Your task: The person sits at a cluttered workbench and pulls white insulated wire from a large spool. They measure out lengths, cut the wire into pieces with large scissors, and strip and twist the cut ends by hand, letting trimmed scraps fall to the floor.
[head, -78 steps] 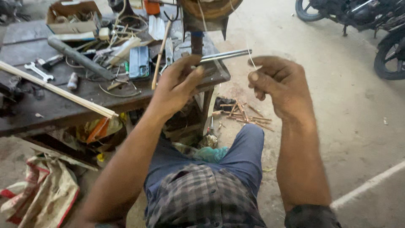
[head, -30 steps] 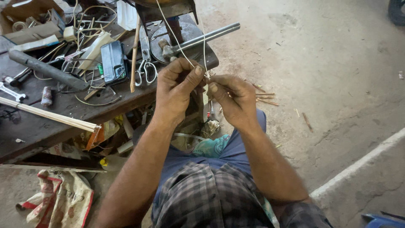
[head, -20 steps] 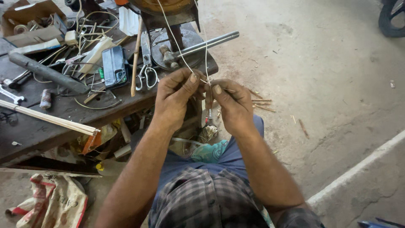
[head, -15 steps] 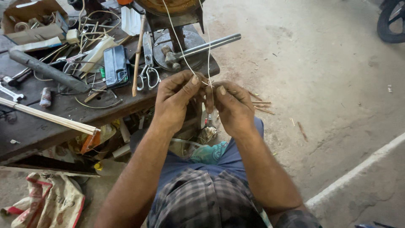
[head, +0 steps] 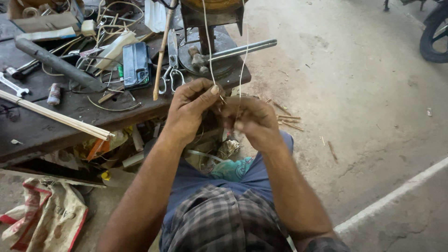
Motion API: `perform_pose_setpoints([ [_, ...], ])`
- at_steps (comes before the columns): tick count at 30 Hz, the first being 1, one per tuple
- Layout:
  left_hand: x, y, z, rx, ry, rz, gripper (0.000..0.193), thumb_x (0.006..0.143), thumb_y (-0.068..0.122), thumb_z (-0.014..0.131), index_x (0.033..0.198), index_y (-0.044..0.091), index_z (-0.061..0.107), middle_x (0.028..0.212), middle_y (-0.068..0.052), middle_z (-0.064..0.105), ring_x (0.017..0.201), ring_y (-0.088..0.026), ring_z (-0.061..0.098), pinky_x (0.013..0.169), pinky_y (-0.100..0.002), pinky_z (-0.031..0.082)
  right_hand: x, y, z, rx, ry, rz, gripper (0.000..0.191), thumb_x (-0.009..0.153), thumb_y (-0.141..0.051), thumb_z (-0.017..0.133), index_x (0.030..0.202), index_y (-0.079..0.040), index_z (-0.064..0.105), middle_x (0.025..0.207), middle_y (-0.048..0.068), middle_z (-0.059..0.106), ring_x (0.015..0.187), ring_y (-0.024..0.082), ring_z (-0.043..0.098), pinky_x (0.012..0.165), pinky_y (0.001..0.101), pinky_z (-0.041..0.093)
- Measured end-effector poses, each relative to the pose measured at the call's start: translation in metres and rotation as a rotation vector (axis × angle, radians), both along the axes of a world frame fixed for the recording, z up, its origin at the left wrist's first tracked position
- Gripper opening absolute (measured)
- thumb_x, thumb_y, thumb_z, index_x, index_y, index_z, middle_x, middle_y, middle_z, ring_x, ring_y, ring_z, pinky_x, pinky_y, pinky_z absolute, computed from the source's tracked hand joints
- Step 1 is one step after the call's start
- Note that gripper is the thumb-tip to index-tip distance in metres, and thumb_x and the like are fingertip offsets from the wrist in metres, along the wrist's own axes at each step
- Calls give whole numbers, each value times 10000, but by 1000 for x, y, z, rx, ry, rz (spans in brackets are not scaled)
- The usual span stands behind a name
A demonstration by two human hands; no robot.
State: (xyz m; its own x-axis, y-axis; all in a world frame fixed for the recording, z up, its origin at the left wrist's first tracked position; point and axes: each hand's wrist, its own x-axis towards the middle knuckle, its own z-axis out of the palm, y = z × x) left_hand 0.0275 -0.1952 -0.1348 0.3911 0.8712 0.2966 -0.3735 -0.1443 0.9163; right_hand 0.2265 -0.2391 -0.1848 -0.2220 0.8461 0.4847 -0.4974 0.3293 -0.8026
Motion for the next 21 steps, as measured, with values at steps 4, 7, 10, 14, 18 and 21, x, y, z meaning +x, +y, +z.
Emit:
perform_pose_setpoints([
  [4,-8,3,-2,-8,13,-10,201,1034,184,660,997,-9,705,829,-34,670,738,-99,602,680,-242,488,-5,8,-7,-90,13,-6,284,976,-71,714,1248,9,692,1071,166,724,854,233,694,733,363,573],
  [7,-13,4,1,-11,40,-18,193,1030,185,662,989,2,705,809,-28,660,726,-94,598,669,-241,486,-5,18,-12,-272,156,119,238,1007,-126,720,1184,33,719,1015,173,720,851,259,716,720,380,588],
  [10,-16,7,6,-6,103,1,172,1018,172,669,972,10,701,798,-13,665,697,-79,591,638,-232,483,-6,28,-14,-218,70,150,272,973,-157,741,1175,23,717,1007,164,727,839,231,707,703,355,578],
  [14,-19,10,10,42,235,58,156,1010,160,680,953,16,704,778,4,664,663,-59,576,594,-216,475,-9,39,-9,-129,-145,67,201,987,-125,761,1074,48,708,897,141,712,754,197,670,661,333,555],
  [18,-22,9,7,46,227,59,174,1023,161,688,935,12,712,779,-3,660,663,-62,562,588,-216,468,-18,45,-1,-116,-187,10,195,1008,-145,736,1066,40,715,867,113,708,714,152,639,630,295,512],
  [21,-21,8,2,58,68,50,146,1012,154,692,967,17,710,809,-10,692,688,-72,605,619,-221,495,-31,41,-2,-196,-73,-31,203,1013,-179,725,1056,18,702,849,83,686,674,131,611,580,272,472],
])
